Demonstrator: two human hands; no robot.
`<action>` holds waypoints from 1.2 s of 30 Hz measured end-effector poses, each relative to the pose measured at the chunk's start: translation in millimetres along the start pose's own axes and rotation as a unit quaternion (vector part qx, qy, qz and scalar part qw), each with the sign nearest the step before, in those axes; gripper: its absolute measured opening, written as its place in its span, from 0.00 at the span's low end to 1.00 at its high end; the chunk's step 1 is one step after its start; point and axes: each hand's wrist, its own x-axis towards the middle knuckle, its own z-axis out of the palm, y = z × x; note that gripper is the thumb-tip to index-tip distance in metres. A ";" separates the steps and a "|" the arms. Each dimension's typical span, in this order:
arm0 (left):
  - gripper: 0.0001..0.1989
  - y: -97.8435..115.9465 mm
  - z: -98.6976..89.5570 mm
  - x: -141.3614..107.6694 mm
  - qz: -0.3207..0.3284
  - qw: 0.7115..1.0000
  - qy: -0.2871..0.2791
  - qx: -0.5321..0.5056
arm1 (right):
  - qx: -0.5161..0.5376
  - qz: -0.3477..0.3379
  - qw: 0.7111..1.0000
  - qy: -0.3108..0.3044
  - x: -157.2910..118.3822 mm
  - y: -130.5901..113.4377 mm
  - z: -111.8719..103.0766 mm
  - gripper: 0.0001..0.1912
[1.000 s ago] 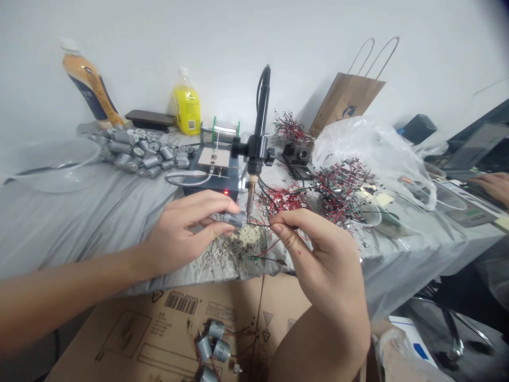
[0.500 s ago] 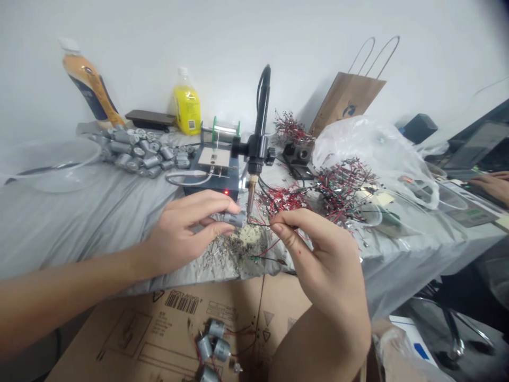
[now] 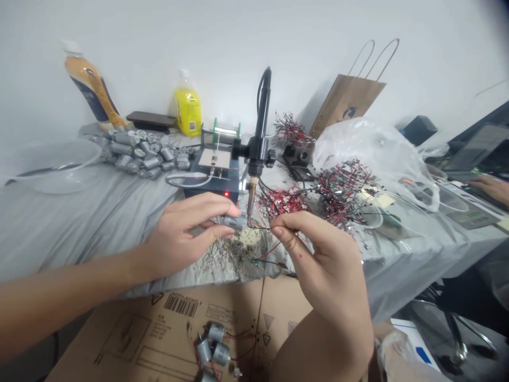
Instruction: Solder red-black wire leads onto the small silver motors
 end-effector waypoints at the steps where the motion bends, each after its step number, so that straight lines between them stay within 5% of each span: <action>1: 0.14 -0.1 0.3 -0.1 0.000 1.000 0.002 -0.003 | 0.000 0.000 1.000 -0.001 0.0 0.1 -0.2 0.07; 36: 0.11 3.8 1.4 2.6 -0.027 1.000 -0.003 -0.015 | -0.009 0.012 1.000 0.017 -4.4 -0.5 -2.3 0.07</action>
